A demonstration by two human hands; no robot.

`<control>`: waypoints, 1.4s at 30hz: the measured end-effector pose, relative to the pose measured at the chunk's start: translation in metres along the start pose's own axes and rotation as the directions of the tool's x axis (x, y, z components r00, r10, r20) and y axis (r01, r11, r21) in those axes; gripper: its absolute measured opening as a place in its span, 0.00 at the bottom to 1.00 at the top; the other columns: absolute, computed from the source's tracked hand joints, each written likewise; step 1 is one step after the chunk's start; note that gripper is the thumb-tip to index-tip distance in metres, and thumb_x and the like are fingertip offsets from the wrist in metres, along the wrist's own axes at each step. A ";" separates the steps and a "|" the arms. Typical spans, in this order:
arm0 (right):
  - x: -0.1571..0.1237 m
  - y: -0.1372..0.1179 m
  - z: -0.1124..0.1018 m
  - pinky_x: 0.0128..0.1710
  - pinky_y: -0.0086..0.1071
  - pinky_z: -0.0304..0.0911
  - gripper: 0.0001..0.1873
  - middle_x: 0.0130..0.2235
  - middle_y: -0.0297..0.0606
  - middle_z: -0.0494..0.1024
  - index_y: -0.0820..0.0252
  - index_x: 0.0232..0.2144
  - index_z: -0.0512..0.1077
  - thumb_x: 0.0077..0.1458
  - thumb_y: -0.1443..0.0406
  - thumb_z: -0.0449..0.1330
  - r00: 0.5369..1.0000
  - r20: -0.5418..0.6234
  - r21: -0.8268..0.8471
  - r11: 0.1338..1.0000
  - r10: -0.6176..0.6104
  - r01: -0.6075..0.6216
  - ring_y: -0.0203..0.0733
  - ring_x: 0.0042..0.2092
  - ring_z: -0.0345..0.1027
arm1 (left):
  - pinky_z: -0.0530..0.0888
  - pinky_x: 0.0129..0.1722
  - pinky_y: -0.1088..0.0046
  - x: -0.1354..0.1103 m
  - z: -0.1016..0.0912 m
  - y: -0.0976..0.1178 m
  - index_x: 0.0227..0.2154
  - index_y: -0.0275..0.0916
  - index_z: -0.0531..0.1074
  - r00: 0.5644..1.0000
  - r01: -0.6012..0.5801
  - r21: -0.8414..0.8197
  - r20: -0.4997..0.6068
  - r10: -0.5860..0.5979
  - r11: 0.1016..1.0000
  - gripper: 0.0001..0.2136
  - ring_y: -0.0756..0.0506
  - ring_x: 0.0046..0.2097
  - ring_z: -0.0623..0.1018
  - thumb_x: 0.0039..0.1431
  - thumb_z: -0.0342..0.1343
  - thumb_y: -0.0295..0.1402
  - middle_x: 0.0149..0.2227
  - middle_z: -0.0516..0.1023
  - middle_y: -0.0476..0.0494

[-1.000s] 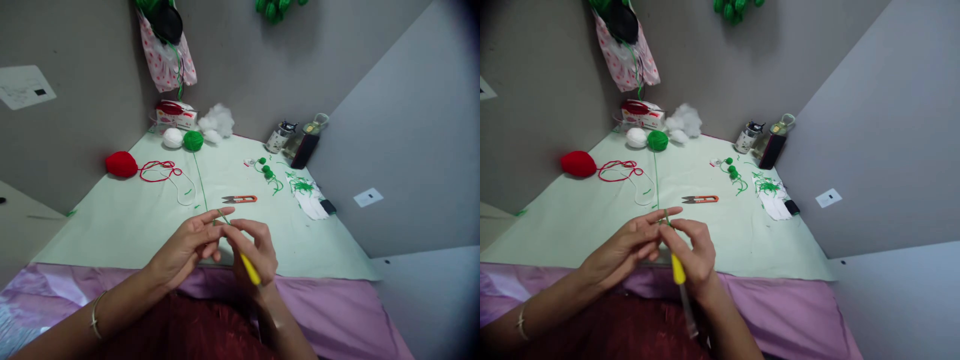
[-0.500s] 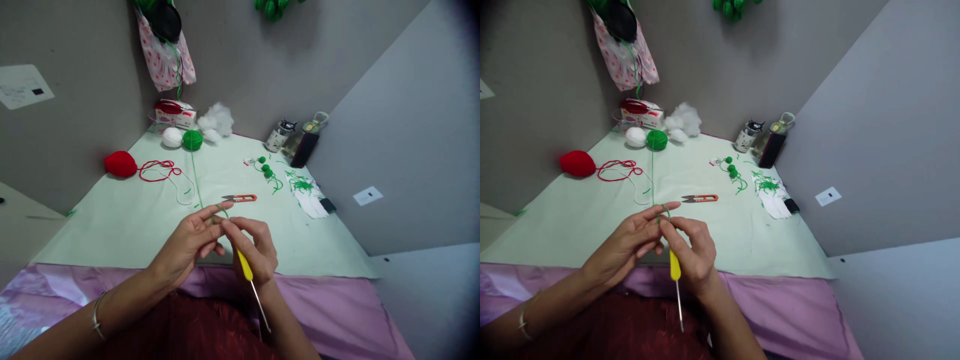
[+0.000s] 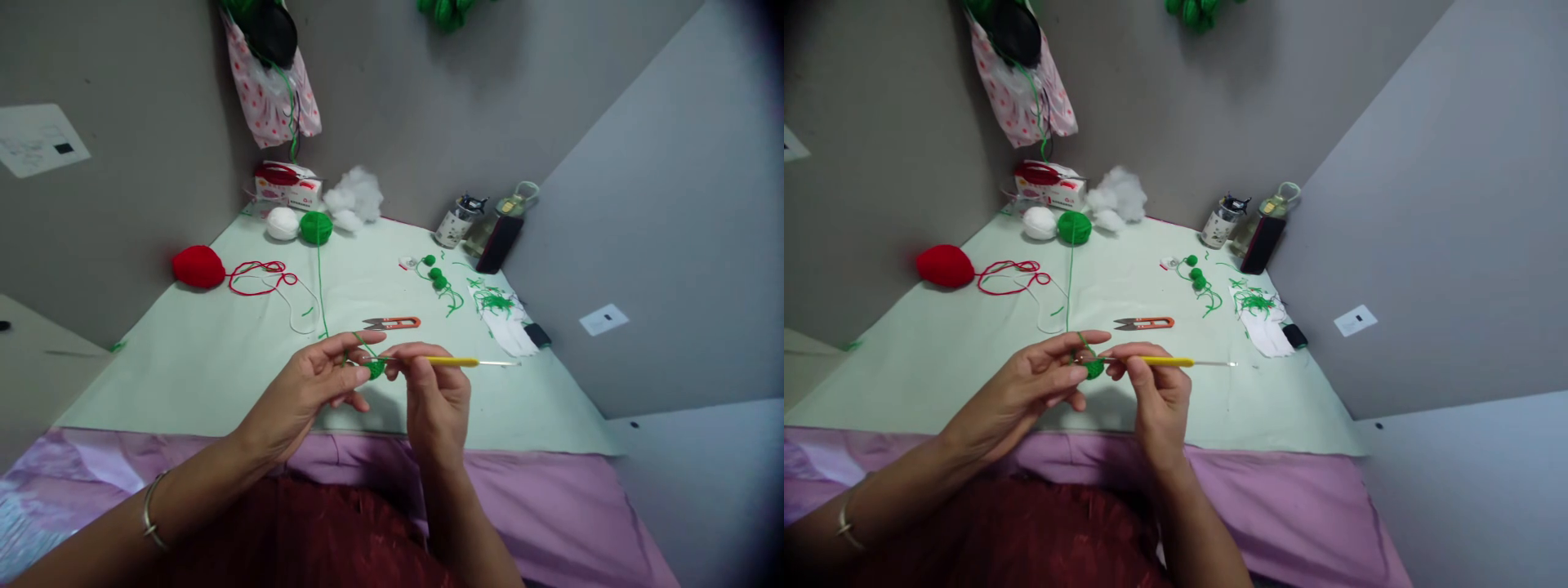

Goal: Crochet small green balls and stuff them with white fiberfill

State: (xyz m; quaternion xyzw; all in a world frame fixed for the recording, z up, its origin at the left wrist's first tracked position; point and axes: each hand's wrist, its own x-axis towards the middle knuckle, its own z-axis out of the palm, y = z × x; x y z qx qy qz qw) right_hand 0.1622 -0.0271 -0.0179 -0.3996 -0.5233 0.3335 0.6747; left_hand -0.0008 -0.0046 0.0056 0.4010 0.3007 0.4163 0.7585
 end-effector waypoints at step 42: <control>-0.008 -0.004 -0.002 0.38 0.37 0.73 0.17 0.40 0.38 0.83 0.50 0.48 0.80 0.65 0.74 0.59 0.908 0.087 -0.358 0.838 -0.410 0.412 0.41 0.40 0.76 | 0.74 0.30 0.82 0.005 -0.002 -0.001 0.45 0.38 0.85 0.990 0.130 -0.254 -0.021 -0.140 0.958 0.15 0.60 0.21 0.53 0.54 0.72 0.31 0.23 0.62 0.59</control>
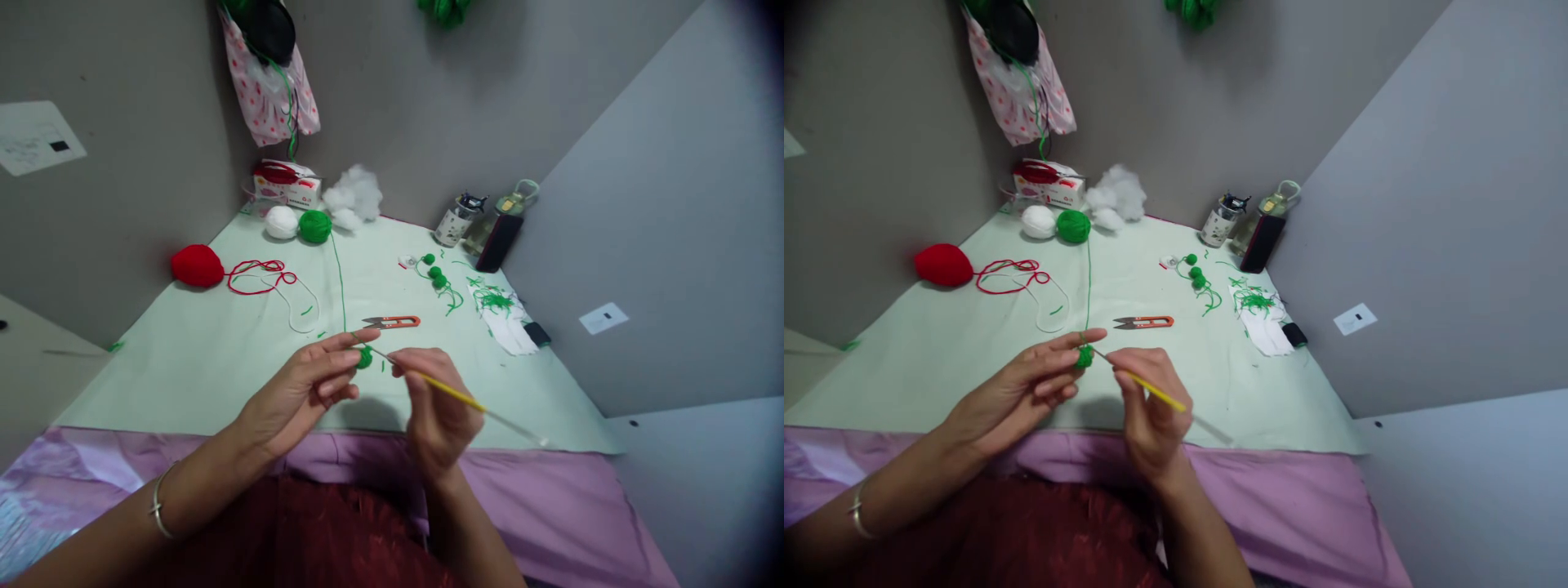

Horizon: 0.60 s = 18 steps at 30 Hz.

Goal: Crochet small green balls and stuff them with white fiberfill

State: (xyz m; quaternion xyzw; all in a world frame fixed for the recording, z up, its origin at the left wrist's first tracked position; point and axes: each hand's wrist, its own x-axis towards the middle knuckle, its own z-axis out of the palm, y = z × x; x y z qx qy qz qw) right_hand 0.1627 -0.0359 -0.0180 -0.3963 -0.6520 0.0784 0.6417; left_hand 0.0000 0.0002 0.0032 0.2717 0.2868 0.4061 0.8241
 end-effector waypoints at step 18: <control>0.002 -0.004 -0.003 0.40 0.34 0.73 0.13 0.40 0.35 0.84 0.53 0.44 0.79 0.70 0.69 0.55 0.959 0.091 0.250 0.926 0.269 -0.283 0.36 0.37 0.77 | 0.77 0.41 0.76 -0.007 -0.003 -0.004 0.49 0.50 0.84 0.967 -0.248 0.317 0.032 0.251 0.915 0.15 0.51 0.37 0.75 0.59 0.69 0.34 0.35 0.78 0.51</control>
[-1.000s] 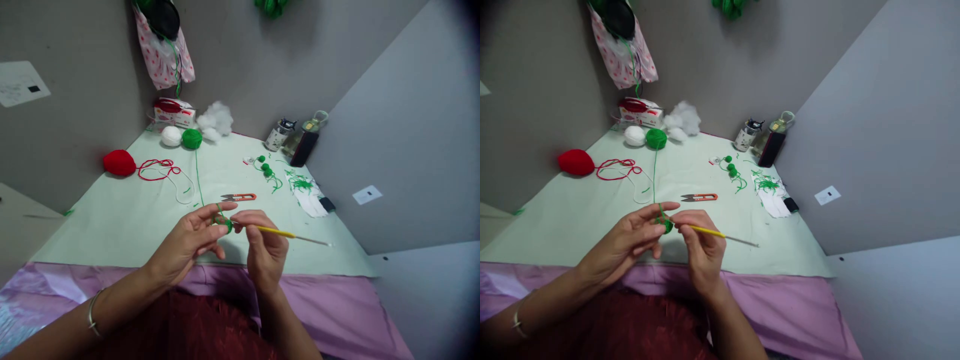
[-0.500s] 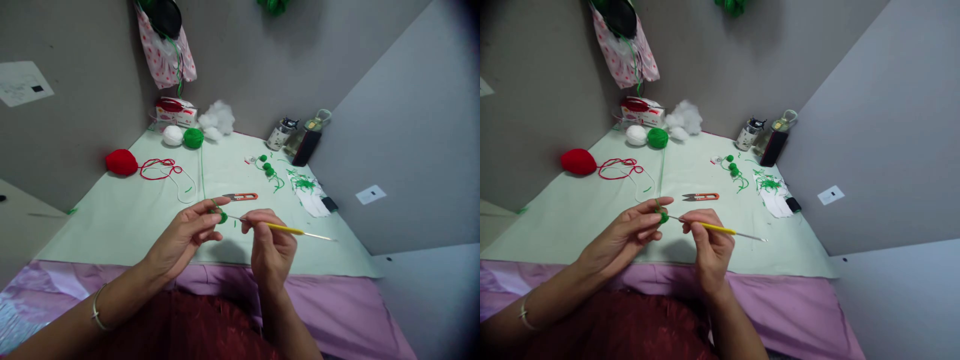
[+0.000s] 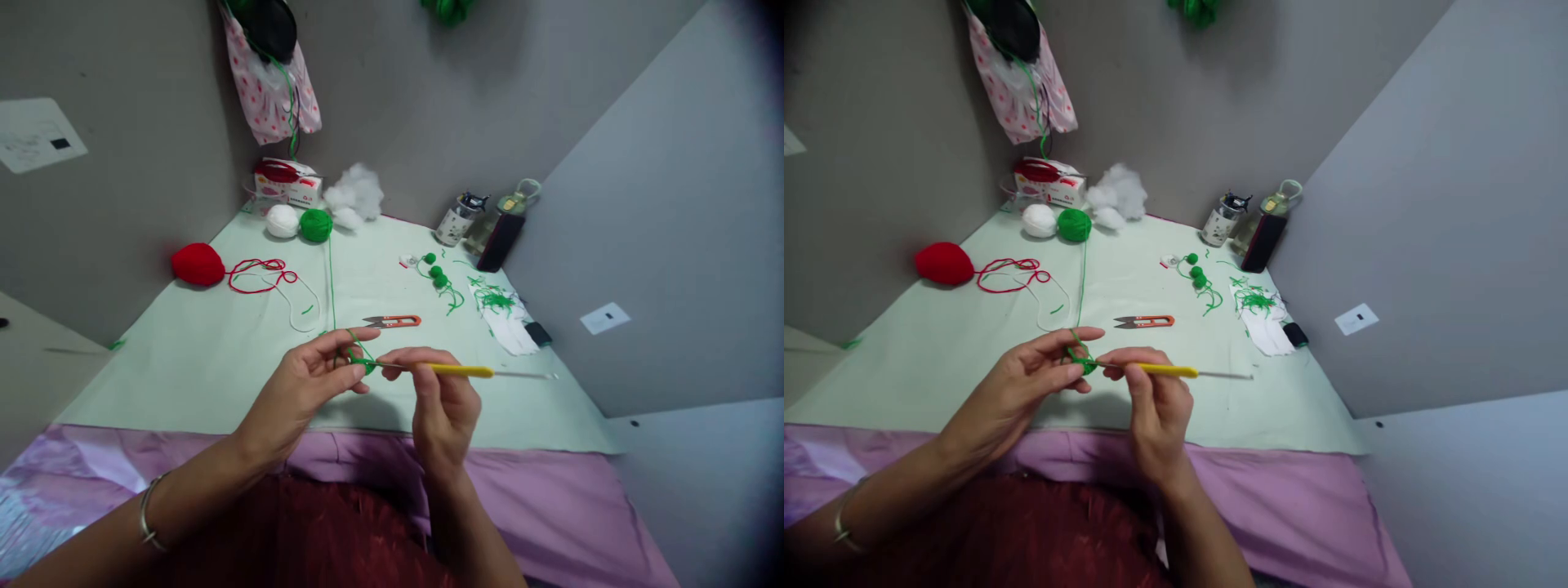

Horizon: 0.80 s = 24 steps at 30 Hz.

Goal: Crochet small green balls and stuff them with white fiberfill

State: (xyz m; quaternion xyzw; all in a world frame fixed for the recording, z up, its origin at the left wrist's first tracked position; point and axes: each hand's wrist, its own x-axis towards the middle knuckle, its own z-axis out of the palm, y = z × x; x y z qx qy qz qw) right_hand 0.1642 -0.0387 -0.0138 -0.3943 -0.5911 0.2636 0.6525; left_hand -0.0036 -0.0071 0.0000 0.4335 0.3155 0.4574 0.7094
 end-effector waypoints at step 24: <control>-0.009 0.005 0.003 0.41 0.42 0.77 0.20 0.44 0.40 0.83 0.47 0.53 0.78 0.65 0.72 0.59 0.933 0.086 -0.401 0.845 -0.349 0.353 0.46 0.44 0.78 | 0.71 0.30 0.80 0.002 0.003 0.001 0.50 0.39 0.83 0.971 0.240 -0.265 0.049 -0.236 0.934 0.19 0.57 0.23 0.53 0.56 0.72 0.34 0.24 0.62 0.57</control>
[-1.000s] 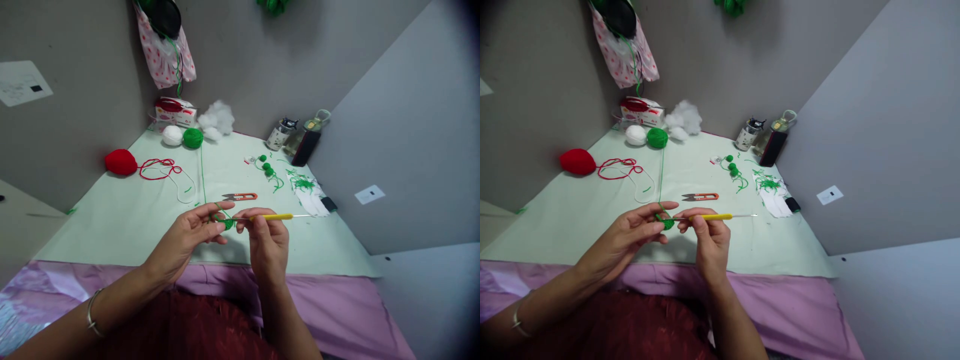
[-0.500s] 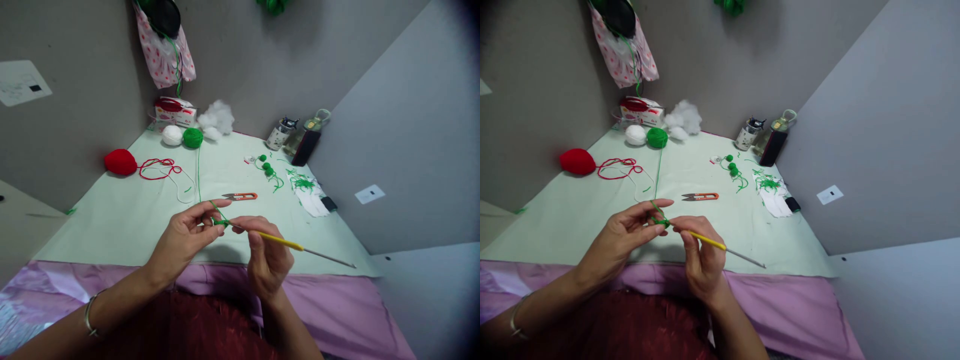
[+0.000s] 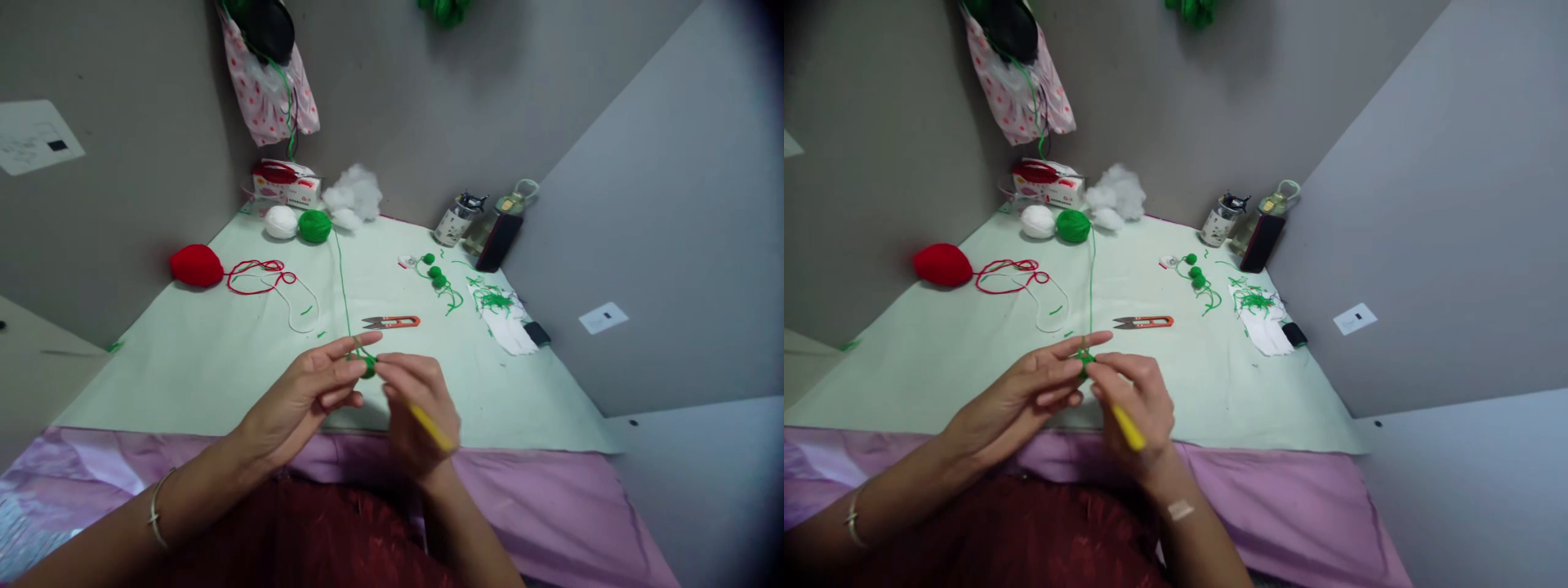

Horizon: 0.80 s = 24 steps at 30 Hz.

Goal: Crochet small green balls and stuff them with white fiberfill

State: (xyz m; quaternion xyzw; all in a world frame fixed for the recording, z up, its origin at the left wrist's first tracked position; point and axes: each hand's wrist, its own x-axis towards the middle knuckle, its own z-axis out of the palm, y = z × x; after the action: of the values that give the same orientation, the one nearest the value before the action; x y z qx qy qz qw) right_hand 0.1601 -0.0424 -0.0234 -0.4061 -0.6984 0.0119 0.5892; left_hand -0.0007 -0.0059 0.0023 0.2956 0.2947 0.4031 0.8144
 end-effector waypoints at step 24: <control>0.016 0.002 0.004 0.37 0.39 0.72 0.10 0.37 0.36 0.83 0.51 0.40 0.82 0.67 0.66 0.60 0.930 0.053 0.431 0.832 0.363 -0.349 0.41 0.37 0.75 | 0.77 0.36 0.77 0.001 0.000 0.005 0.49 0.45 0.84 0.997 -0.076 0.048 0.008 0.076 0.996 0.18 0.54 0.30 0.71 0.53 0.72 0.31 0.36 0.77 0.49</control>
State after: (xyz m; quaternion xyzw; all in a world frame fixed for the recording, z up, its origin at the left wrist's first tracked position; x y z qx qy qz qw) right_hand 0.1584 -0.0302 -0.0123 -0.3876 -0.5809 0.2698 0.6629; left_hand -0.0028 -0.0020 0.0056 0.3274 0.2905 0.4256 0.7920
